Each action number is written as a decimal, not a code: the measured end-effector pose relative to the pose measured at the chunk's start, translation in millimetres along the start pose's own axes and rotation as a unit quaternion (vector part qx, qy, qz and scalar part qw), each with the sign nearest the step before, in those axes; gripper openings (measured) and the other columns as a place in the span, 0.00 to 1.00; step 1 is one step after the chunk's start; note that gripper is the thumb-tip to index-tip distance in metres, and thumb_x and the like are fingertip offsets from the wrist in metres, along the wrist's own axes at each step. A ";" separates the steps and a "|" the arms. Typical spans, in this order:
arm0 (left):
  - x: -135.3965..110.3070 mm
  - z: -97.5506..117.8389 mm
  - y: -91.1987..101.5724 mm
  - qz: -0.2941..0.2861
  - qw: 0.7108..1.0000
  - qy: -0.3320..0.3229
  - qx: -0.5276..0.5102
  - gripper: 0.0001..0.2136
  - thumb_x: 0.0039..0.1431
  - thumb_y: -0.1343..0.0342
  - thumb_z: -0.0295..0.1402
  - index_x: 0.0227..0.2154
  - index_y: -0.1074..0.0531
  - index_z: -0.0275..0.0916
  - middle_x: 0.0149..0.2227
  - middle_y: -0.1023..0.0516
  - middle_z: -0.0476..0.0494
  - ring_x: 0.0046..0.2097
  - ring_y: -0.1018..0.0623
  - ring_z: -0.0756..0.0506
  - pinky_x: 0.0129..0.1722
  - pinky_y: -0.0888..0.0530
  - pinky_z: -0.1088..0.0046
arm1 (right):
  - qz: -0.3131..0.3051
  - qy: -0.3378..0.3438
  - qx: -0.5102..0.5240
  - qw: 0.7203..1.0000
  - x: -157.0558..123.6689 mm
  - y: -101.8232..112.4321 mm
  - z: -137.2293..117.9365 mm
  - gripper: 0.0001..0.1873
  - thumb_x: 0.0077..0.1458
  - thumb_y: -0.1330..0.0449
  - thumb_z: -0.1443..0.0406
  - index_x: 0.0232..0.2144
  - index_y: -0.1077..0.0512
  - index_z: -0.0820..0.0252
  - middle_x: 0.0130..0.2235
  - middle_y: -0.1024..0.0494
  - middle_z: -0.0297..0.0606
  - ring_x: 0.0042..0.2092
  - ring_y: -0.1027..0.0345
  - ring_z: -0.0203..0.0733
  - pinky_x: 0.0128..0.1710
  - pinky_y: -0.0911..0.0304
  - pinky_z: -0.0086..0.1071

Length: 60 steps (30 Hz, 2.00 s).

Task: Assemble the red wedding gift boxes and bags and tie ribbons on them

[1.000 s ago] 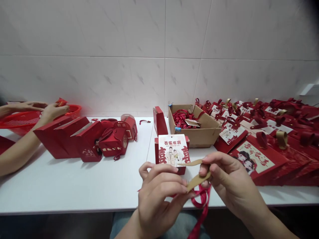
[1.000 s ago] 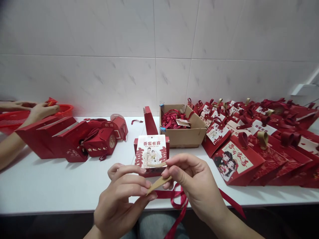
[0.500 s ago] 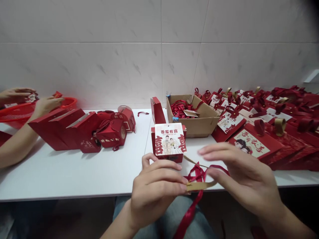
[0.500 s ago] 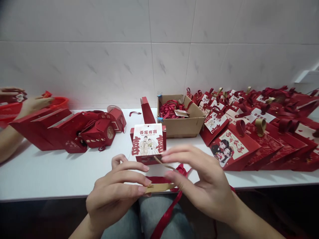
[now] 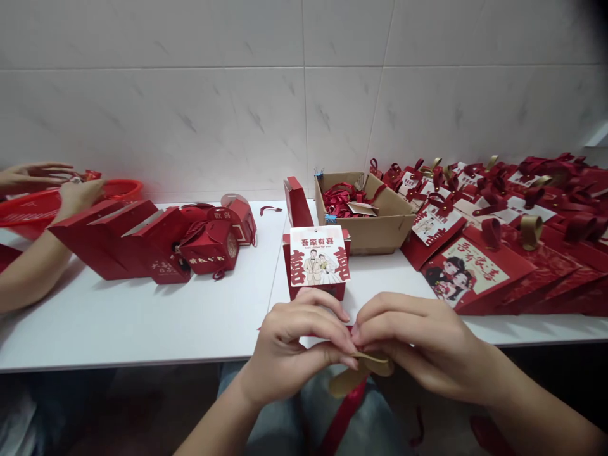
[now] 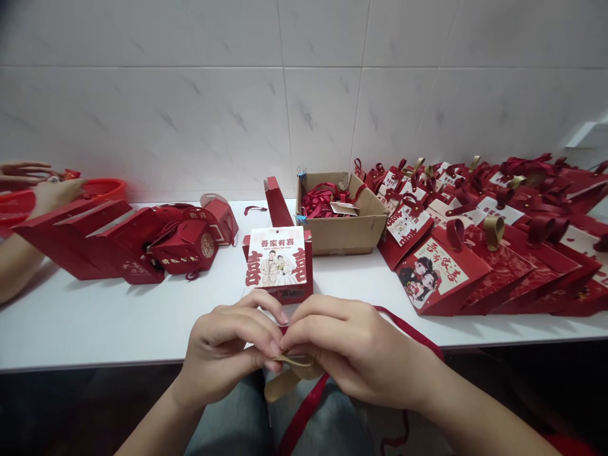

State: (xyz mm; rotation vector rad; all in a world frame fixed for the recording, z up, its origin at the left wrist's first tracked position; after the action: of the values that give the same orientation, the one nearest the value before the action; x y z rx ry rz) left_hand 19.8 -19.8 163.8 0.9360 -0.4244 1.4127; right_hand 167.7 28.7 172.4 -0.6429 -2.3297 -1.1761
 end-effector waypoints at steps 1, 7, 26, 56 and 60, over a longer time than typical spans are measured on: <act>-0.2 -0.8 -0.3 0.001 1.000 0.008 -0.007 0.03 0.54 0.36 0.27 0.26 0.23 0.40 0.22 0.19 0.46 0.34 0.20 0.44 0.35 0.21 0.66 | 0.000 -0.002 -0.006 1.000 0.3 -0.3 0.2 0.15 0.58 0.48 0.77 0.42 0.27 0.59 0.38 0.24 0.41 0.39 0.29 0.35 0.37 0.33 0.24; 1.1 0.6 -4.3 -0.045 0.999 0.004 -0.025 0.06 0.56 0.39 0.26 0.24 0.25 0.38 0.22 0.20 0.45 0.32 0.20 0.45 0.37 0.21 0.67 | -0.008 -0.021 -0.019 1.000 2.8 -0.3 3.1 0.09 0.59 0.45 0.74 0.40 0.31 0.58 0.36 0.28 0.39 0.36 0.32 0.35 0.35 0.35 0.26; -5.8 4.1 2.4 0.048 0.995 -0.081 0.044 0.02 0.55 0.38 0.27 0.28 0.22 0.37 0.27 0.17 0.43 0.31 0.21 0.48 0.34 0.22 0.69 | 0.081 -0.047 0.023 0.995 -11.3 -5.7 4.7 0.10 0.52 0.35 0.72 0.38 0.27 0.58 0.34 0.20 0.38 0.35 0.25 0.39 0.36 0.28 0.29; 7.4 -78.0 93.3 0.052 0.978 0.123 0.162 0.32 0.53 0.39 0.26 0.61 0.41 0.46 0.60 0.34 0.35 0.62 0.34 0.36 0.56 0.30 0.59 | 0.218 -0.135 -0.072 0.964 -7.9 24.7 92.4 0.03 0.58 0.40 0.66 0.32 0.26 0.55 0.52 0.30 0.43 0.55 0.34 0.48 0.52 0.35 0.39; 24.0 -109.9 87.5 -0.038 0.984 0.173 -0.013 0.30 0.56 0.40 0.31 0.61 0.42 0.48 0.57 0.30 0.35 0.57 0.28 0.38 0.48 0.23 0.62 | 0.101 -0.155 -0.055 0.981 8.3 16.9 124.6 0.07 0.59 0.41 0.62 0.33 0.24 0.56 0.65 0.42 0.42 0.64 0.46 0.53 0.59 0.42 0.47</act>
State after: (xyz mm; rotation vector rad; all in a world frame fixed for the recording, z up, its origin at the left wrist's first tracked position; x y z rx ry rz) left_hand -89.1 69.8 142.5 0.6607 -0.1450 1.4605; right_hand 148.4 142.1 120.8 -1.1465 -2.3865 -1.1874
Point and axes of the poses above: each hand's wrist, its own x-axis towards the middle knuckle, its own y-axis out of the back of the hand, z = x × y, the point moved 5 cm from there along x, towards the middle knuckle
